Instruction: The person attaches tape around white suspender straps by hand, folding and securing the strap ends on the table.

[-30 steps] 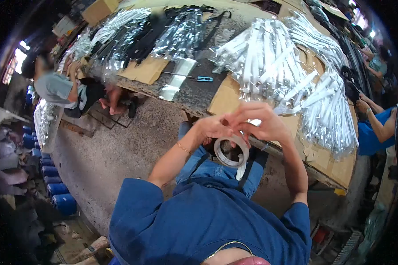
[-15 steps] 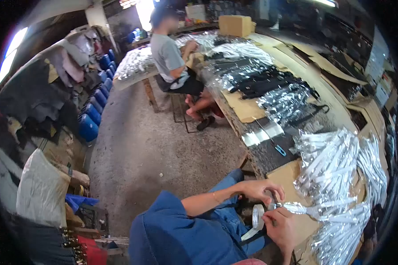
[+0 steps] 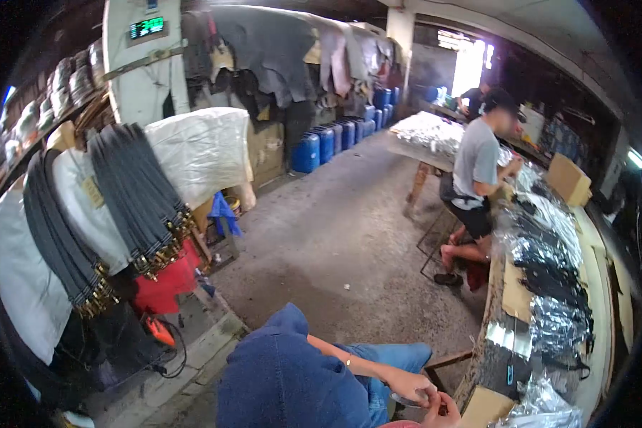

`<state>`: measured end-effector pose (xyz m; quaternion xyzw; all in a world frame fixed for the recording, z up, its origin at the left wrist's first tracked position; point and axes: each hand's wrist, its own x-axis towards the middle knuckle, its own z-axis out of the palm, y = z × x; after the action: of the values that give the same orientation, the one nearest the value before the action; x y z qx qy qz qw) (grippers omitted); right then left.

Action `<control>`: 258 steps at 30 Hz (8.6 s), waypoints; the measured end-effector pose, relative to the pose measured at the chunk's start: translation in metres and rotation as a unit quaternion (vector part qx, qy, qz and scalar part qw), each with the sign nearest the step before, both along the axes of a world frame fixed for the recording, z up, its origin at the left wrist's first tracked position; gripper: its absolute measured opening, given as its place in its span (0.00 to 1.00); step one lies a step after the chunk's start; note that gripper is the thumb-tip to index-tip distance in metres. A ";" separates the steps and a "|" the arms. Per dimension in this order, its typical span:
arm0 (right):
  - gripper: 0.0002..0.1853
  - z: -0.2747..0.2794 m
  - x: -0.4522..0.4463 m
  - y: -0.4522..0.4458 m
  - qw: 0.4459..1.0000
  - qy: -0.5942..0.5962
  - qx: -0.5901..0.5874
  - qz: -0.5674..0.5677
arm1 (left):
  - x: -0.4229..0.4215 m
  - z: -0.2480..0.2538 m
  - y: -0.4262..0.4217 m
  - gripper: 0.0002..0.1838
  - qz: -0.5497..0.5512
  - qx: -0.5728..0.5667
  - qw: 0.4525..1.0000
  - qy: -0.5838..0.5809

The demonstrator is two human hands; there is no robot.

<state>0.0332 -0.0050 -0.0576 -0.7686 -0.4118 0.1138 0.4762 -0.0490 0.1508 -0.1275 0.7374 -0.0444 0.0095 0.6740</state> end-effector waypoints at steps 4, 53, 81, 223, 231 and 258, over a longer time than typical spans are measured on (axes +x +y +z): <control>0.10 0.001 -0.013 -0.003 1.000 -0.007 0.013 0.003 | -0.014 -0.015 -0.005 0.16 0.018 0.042 0.997 -0.067; 0.04 -0.163 0.016 -0.133 0.871 -0.151 -0.038 -0.466 | 0.124 -0.171 -0.142 0.15 -0.171 0.042 0.981 0.076; 0.04 -0.160 0.024 -0.130 0.840 -0.087 -0.076 -0.530 | 0.134 -0.205 -0.127 0.12 -0.267 0.003 0.945 0.187; 0.44 -0.136 0.170 -0.230 0.799 0.073 0.076 -0.592 | 0.311 -0.070 -0.207 0.19 -0.288 0.082 0.940 0.165; 0.45 -0.137 0.151 -0.211 0.697 -0.053 0.101 -0.708 | 0.297 -0.064 -0.207 0.20 -0.254 -0.003 0.952 0.171; 0.58 -0.115 0.089 -0.167 0.627 0.113 0.346 -0.689 | 0.254 -0.072 -0.220 0.16 -0.219 -0.076 0.959 0.165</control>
<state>0.1225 -0.1724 -0.1727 -0.5882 0.2857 -0.3123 0.6891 0.2050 -0.0689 -0.1993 0.6475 -0.0918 -0.2569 0.7115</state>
